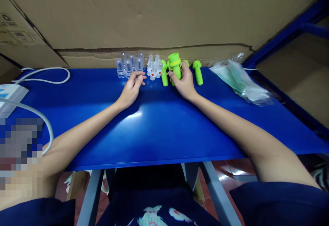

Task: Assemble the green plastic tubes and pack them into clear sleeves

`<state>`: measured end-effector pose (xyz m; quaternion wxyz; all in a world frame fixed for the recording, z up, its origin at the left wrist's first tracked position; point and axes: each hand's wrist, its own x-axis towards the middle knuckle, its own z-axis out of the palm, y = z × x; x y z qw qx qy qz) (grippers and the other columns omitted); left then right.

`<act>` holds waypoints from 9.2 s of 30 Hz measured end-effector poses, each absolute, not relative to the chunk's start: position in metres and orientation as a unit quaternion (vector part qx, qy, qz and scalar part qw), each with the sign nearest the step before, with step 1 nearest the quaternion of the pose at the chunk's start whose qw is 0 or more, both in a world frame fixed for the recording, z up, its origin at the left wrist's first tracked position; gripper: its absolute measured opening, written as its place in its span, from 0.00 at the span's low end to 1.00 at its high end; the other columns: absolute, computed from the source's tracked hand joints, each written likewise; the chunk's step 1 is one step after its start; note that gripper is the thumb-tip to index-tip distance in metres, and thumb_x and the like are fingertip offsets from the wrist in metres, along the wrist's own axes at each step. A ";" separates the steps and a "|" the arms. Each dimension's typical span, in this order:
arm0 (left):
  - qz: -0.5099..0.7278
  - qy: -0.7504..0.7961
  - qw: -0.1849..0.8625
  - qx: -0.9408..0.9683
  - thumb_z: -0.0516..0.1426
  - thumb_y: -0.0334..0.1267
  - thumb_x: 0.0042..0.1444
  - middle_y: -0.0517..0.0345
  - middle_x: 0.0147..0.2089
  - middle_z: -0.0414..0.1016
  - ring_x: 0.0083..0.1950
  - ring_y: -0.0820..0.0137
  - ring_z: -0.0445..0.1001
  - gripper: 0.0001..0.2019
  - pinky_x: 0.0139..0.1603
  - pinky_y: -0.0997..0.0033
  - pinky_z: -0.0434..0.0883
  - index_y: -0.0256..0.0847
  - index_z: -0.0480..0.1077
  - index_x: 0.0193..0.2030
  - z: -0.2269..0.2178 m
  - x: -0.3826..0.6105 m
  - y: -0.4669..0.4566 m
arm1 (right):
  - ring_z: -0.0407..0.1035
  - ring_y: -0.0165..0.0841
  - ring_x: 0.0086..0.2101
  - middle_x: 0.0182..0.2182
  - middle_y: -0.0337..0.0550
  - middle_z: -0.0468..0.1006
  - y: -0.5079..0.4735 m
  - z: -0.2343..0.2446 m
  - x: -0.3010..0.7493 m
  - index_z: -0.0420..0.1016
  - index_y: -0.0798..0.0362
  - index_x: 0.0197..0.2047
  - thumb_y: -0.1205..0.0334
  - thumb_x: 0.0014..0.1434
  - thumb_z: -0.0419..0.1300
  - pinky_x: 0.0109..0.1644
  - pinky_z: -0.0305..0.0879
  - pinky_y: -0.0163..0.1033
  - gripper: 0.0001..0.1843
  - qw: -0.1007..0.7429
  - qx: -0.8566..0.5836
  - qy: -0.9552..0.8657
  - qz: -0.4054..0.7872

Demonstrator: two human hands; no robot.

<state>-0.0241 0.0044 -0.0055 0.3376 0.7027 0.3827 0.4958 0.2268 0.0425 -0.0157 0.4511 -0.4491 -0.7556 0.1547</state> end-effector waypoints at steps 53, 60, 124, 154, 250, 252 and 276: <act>0.360 0.409 0.223 0.809 0.66 0.41 0.55 0.59 0.28 0.70 0.41 0.54 0.79 0.16 0.59 0.44 0.70 0.46 0.69 0.47 -0.004 -0.016 0.049 | 0.76 0.37 0.34 0.34 0.44 0.78 0.018 -0.004 0.200 0.61 0.48 0.57 0.43 0.67 0.58 0.40 0.74 0.44 0.23 0.484 -0.460 -0.695 0.266; 0.426 0.381 0.320 0.756 0.66 0.59 0.53 0.62 0.29 0.68 0.31 0.68 0.72 0.24 0.40 0.64 0.70 0.43 0.64 0.39 -0.012 -0.024 0.050 | 0.74 0.40 0.34 0.36 0.44 0.77 0.027 -0.015 0.204 0.59 0.48 0.58 0.37 0.67 0.54 0.42 0.73 0.47 0.27 0.476 -0.431 -0.738 0.209; 0.543 0.359 0.407 0.641 0.64 0.64 0.53 0.64 0.25 0.68 0.24 0.75 0.69 0.26 0.27 0.75 0.66 0.44 0.64 0.39 -0.002 -0.023 0.041 | 0.67 0.37 0.29 0.34 0.48 0.78 0.015 -0.003 0.206 0.70 0.54 0.46 0.49 0.64 0.53 0.34 0.55 0.39 0.17 0.271 -0.419 -0.865 0.062; 0.520 0.359 0.434 0.642 0.68 0.48 0.55 0.62 0.28 0.68 0.31 0.69 0.75 0.18 0.32 0.73 0.70 0.44 0.65 0.39 0.001 -0.019 0.028 | 0.68 0.38 0.30 0.34 0.49 0.78 0.013 -0.003 0.206 0.70 0.54 0.43 0.50 0.65 0.53 0.33 0.52 0.40 0.15 0.229 -0.410 -0.883 0.017; 0.373 0.315 0.219 0.845 0.42 0.60 0.71 0.61 0.26 0.75 0.28 0.70 0.76 0.27 0.36 0.69 0.71 0.40 0.67 0.55 0.003 -0.021 0.020 | 0.72 0.40 0.50 0.55 0.62 0.78 0.063 0.018 0.354 0.74 0.64 0.55 0.67 0.62 0.60 0.55 0.62 0.40 0.19 0.345 -0.707 -0.617 0.021; 0.370 0.316 0.218 0.846 0.42 0.60 0.71 0.61 0.26 0.75 0.29 0.70 0.76 0.27 0.36 0.69 0.70 0.40 0.67 0.54 0.003 -0.021 0.021 | 0.72 0.42 0.51 0.55 0.64 0.78 0.064 0.019 0.353 0.75 0.66 0.56 0.66 0.62 0.61 0.54 0.62 0.40 0.20 0.310 -0.715 -0.626 0.026; 0.341 0.316 0.190 0.865 0.41 0.60 0.71 0.59 0.27 0.76 0.30 0.68 0.77 0.27 0.37 0.68 0.69 0.41 0.71 0.47 0.001 -0.022 0.022 | 0.73 0.55 0.49 0.48 0.69 0.78 0.056 0.025 0.339 0.73 0.61 0.57 0.56 0.68 0.54 0.50 0.65 0.54 0.21 0.106 -0.748 -0.648 -0.099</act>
